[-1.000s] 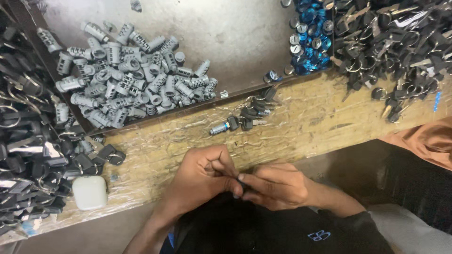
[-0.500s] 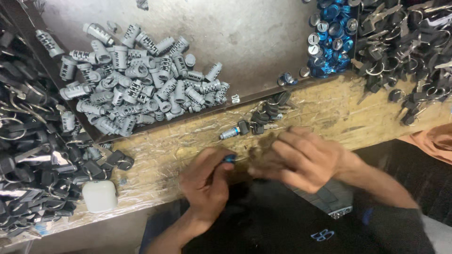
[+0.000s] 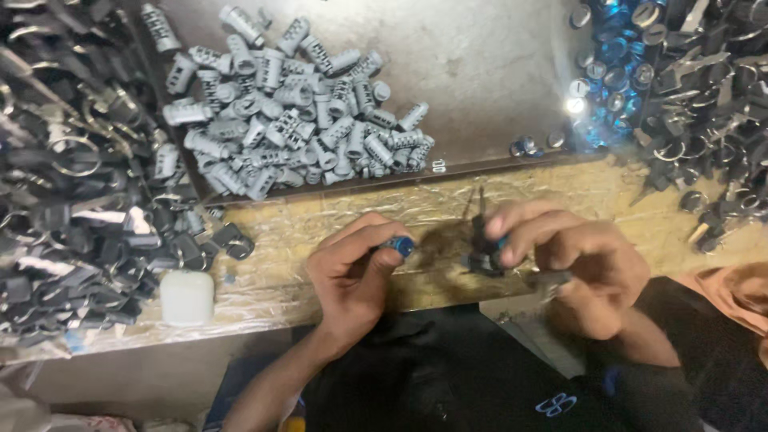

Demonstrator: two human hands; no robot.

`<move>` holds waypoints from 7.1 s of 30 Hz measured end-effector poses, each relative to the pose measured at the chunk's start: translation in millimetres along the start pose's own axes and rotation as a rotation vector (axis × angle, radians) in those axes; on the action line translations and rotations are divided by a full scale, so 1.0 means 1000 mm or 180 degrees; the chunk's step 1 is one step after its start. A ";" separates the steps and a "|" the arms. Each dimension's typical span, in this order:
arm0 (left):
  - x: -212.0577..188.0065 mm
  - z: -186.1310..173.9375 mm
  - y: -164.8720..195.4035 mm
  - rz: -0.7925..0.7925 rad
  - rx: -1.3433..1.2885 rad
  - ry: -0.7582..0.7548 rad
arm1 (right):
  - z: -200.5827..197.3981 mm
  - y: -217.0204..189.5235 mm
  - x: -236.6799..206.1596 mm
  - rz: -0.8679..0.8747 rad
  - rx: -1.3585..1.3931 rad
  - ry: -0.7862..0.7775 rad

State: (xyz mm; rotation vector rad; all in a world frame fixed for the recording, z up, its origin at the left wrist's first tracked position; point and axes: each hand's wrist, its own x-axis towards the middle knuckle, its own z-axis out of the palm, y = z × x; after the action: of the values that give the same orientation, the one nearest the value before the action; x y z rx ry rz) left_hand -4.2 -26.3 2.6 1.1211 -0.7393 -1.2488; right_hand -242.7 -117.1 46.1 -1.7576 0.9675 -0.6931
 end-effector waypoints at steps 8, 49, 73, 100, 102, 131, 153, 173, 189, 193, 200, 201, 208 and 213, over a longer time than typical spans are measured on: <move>-0.008 -0.002 0.012 0.0213 0.0531 -0.0284 | 0.041 -0.021 -0.004 0.0317 0.0233 -0.0028; 0.010 0.012 -0.011 0.0458 0.1711 0.0462 | -0.055 0.038 0.170 -0.0929 -0.2625 0.0056; -0.006 0.029 -0.012 -0.1173 -0.1563 0.0024 | 0.032 -0.020 0.043 -0.1853 -0.1167 0.0103; 0.000 -0.005 -0.011 -0.0005 0.0943 0.0970 | 0.045 0.042 0.193 -0.0972 -0.2162 -0.0126; 0.001 -0.006 -0.012 0.0380 0.1173 0.0956 | 0.048 0.039 0.197 -0.0904 -0.2153 -0.0182; -0.020 0.029 0.016 0.1139 0.1476 0.0123 | 0.054 -0.060 0.003 -0.0065 -0.0610 0.0290; 0.000 0.013 -0.019 -0.0310 0.0719 0.0120 | -0.018 0.044 0.189 -0.1103 -0.3275 -0.0066; 0.003 0.014 -0.022 -0.0212 0.0885 0.0138 | -0.026 0.070 0.206 -0.1020 -0.2864 -0.0138; -0.010 0.046 -0.012 -0.1480 -0.1154 0.0373 | 0.065 -0.012 -0.018 -0.0912 -0.1853 0.0634; -0.018 0.047 -0.006 -0.1281 -0.0968 0.0504 | 0.076 -0.021 -0.012 -0.0896 -0.1813 0.0546; -0.029 0.037 -0.011 -0.1260 -0.1591 0.0500 | 0.072 -0.019 0.010 -0.1898 -0.1610 0.0615; -0.028 0.034 -0.011 -0.1225 -0.1845 0.0476 | 0.066 -0.020 0.009 -0.1779 -0.1519 0.0198; -0.002 0.012 0.000 -0.0780 0.0031 -0.0239 | 0.049 -0.021 0.013 -0.1173 -0.1194 -0.0340; 0.009 0.003 0.006 -0.0449 0.0536 -0.0363 | 0.048 -0.019 0.015 -0.0850 -0.0892 -0.0487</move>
State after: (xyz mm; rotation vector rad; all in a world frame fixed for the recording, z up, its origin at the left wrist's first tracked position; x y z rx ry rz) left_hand -2.6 -36.1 8.0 1.2645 -0.8761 -1.3983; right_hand -190.9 -102.6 46.9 -2.1805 0.7598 -0.5988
